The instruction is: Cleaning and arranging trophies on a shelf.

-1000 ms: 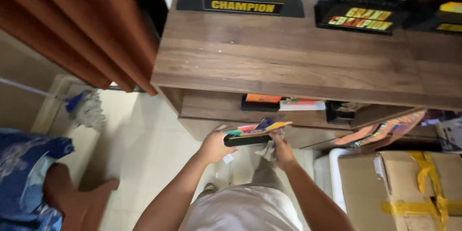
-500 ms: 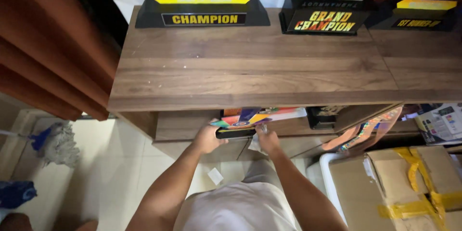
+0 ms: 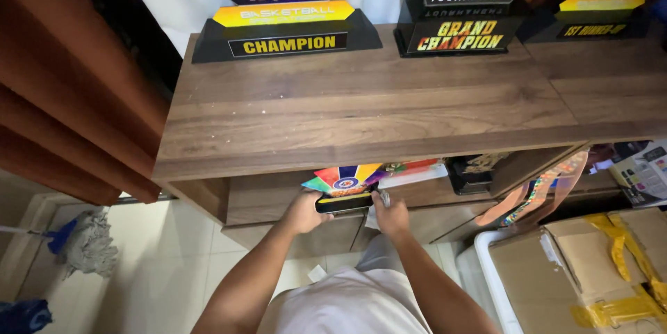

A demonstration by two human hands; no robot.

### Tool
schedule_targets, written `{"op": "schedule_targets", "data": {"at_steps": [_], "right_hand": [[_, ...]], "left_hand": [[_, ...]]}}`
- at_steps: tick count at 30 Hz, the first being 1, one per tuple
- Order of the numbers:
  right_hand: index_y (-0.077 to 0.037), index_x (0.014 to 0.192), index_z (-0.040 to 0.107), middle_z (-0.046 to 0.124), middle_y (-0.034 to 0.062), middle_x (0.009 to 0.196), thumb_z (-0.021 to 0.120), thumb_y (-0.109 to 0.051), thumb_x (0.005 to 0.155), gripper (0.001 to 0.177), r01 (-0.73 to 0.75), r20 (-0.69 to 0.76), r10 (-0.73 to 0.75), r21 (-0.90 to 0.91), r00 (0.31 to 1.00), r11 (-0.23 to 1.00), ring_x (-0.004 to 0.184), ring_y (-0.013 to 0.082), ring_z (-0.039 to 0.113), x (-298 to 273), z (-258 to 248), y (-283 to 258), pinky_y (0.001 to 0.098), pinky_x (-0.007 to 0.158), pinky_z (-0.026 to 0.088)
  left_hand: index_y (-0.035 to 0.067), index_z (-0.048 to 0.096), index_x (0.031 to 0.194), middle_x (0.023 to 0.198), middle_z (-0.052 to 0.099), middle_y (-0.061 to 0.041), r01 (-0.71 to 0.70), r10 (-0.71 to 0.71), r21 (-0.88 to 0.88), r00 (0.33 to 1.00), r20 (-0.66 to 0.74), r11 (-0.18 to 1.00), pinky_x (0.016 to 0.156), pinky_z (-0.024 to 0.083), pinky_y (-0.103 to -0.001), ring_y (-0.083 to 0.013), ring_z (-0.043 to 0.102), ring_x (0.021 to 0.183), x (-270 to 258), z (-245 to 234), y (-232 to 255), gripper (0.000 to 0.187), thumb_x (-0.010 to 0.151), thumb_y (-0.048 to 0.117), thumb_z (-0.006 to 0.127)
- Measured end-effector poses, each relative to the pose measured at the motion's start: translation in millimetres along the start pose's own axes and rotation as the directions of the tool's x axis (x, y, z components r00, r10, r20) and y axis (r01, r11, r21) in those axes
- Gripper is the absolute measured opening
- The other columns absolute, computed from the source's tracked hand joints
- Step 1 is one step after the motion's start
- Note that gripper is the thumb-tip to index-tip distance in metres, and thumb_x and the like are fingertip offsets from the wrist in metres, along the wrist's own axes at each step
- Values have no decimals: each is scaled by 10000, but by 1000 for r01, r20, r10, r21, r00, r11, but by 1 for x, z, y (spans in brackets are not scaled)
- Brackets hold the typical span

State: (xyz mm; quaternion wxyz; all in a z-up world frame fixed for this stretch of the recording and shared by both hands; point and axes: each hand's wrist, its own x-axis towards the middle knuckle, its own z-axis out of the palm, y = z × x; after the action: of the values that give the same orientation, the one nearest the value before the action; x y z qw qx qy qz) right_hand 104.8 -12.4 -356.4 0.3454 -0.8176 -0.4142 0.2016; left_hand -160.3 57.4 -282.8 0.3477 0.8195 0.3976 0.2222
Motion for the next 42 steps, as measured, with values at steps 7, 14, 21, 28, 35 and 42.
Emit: {"op": "schedule_targets", "data": {"at_steps": [7,14,21,28,35,42], "right_hand": [[22,1085,722,718,266,1081,718,-376,837,469,263,7,-264,79,964,962,1042,412,687,-22,-22,-16,451,929,533],[14,1301,640,655,281,1276,745,-405,909,583,473,-49,-473,-8,880,881,1176,419,637,-9,4,-8,446,998,501],[-87,1367,636,659,214,1265,657,-494,918,607,297,93,-285,-167,954,940,1114,399,660,-20,-13,-37,467,922,541],[-62,1334,630,669,209,1258,645,-478,938,575,378,24,-379,-159,925,912,1042,432,675,-12,-9,-40,510,855,549],[-105,1274,680,664,192,1246,642,-479,941,502,259,13,-262,-210,965,943,1040,413,680,-18,-13,-52,498,878,549],[-47,1201,692,685,185,1234,652,-366,952,406,503,-29,-505,-55,863,863,1177,417,621,-47,-9,0,470,993,513]], "left_hand": [[55,622,1231,1260,650,-204,55,-57,-17,993,-105,998,993,502,-442,-389,620,1177,-3,-3,14,696,630,248,917],[54,523,1386,1281,535,-229,207,-154,126,927,-341,970,1013,449,-466,-424,517,1226,6,21,-17,894,625,255,946],[98,531,1417,1256,541,-181,351,-300,119,900,-316,929,1000,466,-450,-366,532,1205,4,16,6,840,690,287,906],[12,509,1394,1286,529,-260,323,-233,170,885,-403,931,1040,426,-473,-430,514,1225,21,34,-17,876,671,277,927],[17,496,1403,1391,567,-250,316,-276,23,862,-425,949,1134,431,-445,-419,519,1335,26,39,-20,830,702,244,880],[-123,272,1438,1391,454,-365,414,-344,128,863,-371,901,1085,402,-476,-482,459,1290,-37,60,5,1115,654,315,933]]}}
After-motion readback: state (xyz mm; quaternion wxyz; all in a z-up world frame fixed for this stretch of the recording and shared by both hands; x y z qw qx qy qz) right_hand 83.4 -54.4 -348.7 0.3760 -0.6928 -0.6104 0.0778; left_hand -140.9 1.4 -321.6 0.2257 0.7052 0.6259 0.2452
